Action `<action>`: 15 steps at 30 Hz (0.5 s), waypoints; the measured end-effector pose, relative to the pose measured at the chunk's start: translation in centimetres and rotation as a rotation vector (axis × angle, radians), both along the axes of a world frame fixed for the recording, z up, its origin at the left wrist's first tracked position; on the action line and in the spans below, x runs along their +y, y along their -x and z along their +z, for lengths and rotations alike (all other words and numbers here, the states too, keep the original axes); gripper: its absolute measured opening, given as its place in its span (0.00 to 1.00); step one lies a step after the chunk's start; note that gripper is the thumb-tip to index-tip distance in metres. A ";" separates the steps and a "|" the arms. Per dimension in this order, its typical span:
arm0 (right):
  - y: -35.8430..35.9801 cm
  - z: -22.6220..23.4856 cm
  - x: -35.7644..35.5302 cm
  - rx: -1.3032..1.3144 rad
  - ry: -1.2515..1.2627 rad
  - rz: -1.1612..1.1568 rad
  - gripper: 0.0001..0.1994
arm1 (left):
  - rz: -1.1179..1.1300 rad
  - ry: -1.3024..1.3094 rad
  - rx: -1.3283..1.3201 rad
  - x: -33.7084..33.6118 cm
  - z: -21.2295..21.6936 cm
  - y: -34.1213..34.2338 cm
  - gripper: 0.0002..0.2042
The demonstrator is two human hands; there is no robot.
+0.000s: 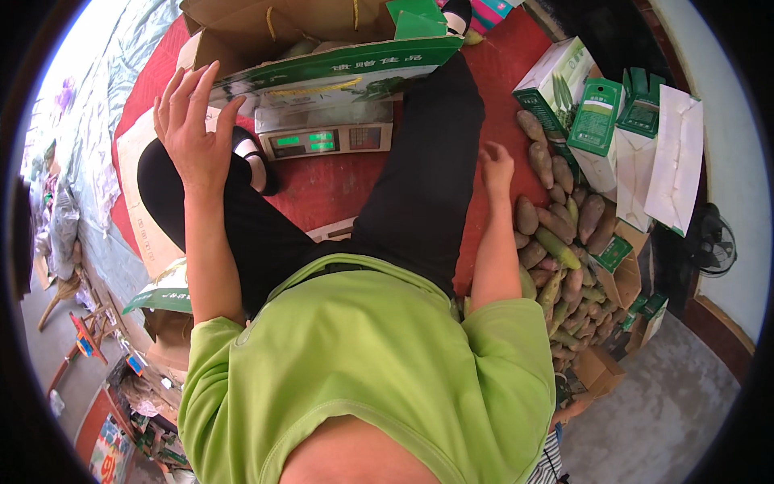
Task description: Sorting and packing produce root vegetables into shipping boxes using a scale.
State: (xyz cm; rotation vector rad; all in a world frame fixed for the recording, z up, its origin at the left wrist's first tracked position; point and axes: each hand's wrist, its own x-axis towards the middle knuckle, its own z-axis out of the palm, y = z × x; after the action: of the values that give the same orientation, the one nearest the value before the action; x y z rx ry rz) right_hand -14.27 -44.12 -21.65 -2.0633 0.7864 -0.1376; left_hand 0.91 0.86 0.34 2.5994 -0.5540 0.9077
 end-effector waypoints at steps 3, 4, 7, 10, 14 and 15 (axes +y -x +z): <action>2.8 -2.7 1.4 0.078 -0.082 -0.058 0.15 | -0.001 -0.011 0.003 -0.4 -0.1 -0.1 0.23; 3.4 -3.3 1.8 0.073 -0.202 -0.081 0.16 | -0.002 -0.014 0.002 -0.4 -0.1 -0.1 0.23; 4.5 -4.0 2.2 0.143 -0.190 0.101 0.17 | -0.003 -0.023 -0.007 -0.5 0.1 -0.3 0.23; 3.8 -3.6 2.5 0.227 -0.025 0.183 0.16 | 0.008 -0.031 0.000 -0.8 0.2 -0.2 0.23; 1.1 -0.2 4.1 0.171 -0.135 0.072 0.16 | 0.019 -0.032 0.033 -0.6 0.4 0.0 0.24; 1.0 -0.6 3.0 0.145 -0.156 -0.022 0.15 | 0.006 -0.035 0.047 -1.1 0.4 -0.2 0.24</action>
State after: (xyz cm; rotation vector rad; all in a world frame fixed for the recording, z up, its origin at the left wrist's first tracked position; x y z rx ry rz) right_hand -15.27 -41.08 -22.27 -1.9323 0.8806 0.0605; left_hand 1.09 -0.25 0.70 2.6472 -0.5546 0.8437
